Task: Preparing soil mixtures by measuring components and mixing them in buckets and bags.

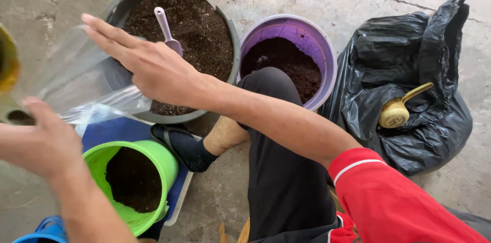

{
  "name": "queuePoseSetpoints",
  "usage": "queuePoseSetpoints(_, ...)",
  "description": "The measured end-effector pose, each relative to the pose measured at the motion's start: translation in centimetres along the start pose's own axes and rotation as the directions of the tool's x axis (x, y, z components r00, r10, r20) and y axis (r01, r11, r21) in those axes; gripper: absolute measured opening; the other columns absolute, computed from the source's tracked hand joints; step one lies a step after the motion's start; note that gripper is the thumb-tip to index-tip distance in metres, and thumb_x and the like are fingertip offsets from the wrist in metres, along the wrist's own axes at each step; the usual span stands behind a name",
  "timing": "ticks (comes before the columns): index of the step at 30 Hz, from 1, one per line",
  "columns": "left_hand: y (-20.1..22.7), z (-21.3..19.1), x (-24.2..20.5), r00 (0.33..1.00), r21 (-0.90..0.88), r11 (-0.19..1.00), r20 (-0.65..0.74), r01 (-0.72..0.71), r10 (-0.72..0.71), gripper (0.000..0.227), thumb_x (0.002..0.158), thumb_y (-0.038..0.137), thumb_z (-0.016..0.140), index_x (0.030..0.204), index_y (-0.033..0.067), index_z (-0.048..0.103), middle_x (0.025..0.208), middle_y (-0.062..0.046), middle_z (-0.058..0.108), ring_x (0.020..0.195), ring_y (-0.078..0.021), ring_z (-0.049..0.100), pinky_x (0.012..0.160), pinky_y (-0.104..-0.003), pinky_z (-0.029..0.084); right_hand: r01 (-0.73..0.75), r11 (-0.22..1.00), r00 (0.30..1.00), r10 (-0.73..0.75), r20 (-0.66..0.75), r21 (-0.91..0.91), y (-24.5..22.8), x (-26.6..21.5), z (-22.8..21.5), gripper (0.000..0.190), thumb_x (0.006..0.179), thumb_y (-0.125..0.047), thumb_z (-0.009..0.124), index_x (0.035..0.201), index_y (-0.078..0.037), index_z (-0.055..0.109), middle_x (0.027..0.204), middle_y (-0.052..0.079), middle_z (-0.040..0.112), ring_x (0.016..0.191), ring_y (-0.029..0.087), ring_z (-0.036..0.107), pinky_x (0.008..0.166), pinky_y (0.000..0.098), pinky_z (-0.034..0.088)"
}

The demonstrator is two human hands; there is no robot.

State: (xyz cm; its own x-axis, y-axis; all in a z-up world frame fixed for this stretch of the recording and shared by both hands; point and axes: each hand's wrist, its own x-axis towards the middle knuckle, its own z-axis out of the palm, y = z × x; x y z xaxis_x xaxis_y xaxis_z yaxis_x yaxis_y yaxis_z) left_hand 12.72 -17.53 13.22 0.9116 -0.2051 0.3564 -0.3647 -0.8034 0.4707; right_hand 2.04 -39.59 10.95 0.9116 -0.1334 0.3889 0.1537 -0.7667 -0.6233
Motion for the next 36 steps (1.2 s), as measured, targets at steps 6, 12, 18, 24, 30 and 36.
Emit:
queuePoseSetpoints(6,-6.0,9.3,-9.4,0.997,-0.156,0.987,0.067,-0.037,0.048,0.036,0.098,0.002,0.069,0.126,-0.0129,0.053,0.120,-0.036,0.066,0.118,-0.0547,0.061,0.101,-0.056,0.046,-0.033,0.998,0.995,0.038,0.094,-0.060,5.2,-7.0,6.4,0.089,0.080,0.011,0.057,0.162,-0.003,0.025,0.172,0.007,0.017,0.088,0.027,0.072,0.065,0.0337,0.058)
queuePoseSetpoints(12,-6.5,12.1,-12.0,0.986,-0.188,0.972,0.118,0.143,-0.122,0.029,0.098,0.005,0.073,0.113,-0.0114,0.054,0.107,-0.034,0.068,0.104,-0.0536,0.065,0.089,-0.056,0.049,-0.018,0.970,0.976,0.070,0.207,-0.243,5.7,-8.1,8.0,0.087,0.082,0.011,0.058,0.162,-0.001,0.027,0.173,0.010,0.017,0.073,0.024,0.069,0.058,0.0358,0.056)
queuePoseSetpoints(18,-5.3,10.5,-11.8,0.985,-0.261,0.950,0.048,0.173,-0.166,0.030,0.102,0.006,0.071,0.116,-0.0119,0.052,0.107,-0.033,0.069,0.104,-0.0521,0.067,0.088,-0.056,0.049,-0.014,0.982,0.987,0.045,0.156,-0.189,4.6,-7.8,7.4,0.089,0.080,0.012,0.057,0.163,0.000,0.027,0.174,0.010,0.015,0.078,0.023,0.069,0.058,0.0336,0.055)
queuePoseSetpoints(24,-5.4,9.9,-12.5,0.995,-0.257,0.961,0.031,0.100,-0.095,0.041,0.097,0.013,0.082,0.115,-0.0117,0.054,0.107,-0.032,0.069,0.100,-0.0511,0.067,0.085,-0.053,0.051,-0.020,0.980,0.982,0.057,0.181,-0.198,5.1,-8.0,7.8,0.090,0.079,0.011,0.058,0.163,-0.001,0.027,0.174,0.008,0.015,0.078,0.024,0.070,0.056,0.0335,0.055)
queuePoseSetpoints(30,-8.6,1.9,-16.9,0.912,-0.509,0.759,0.283,0.405,-0.297,0.022,0.109,0.016,0.066,0.110,-0.0043,0.060,0.084,-0.009,0.064,0.074,-0.0151,0.060,0.065,-0.031,0.047,-0.013,0.987,0.967,0.054,0.247,-0.162,4.6,-7.4,7.6,0.091,0.079,0.014,0.057,0.164,-0.002,0.027,0.174,0.007,0.016,0.071,0.021,0.068,0.056,0.0333,0.054)
queuePoseSetpoints(36,-27.3,-4.4,-24.3,0.949,-0.233,0.961,0.307,0.147,-0.071,0.022,0.102,0.009,0.061,0.118,-0.0023,0.049,0.093,-0.019,0.057,0.079,-0.0275,0.061,0.072,-0.041,0.050,0.000,0.994,0.984,0.019,0.177,-0.106,5.4,-6.9,8.7,0.089,0.081,0.013,0.057,0.164,-0.002,0.029,0.175,0.007,0.016,0.076,0.021,0.069,0.057,0.0319,0.054)
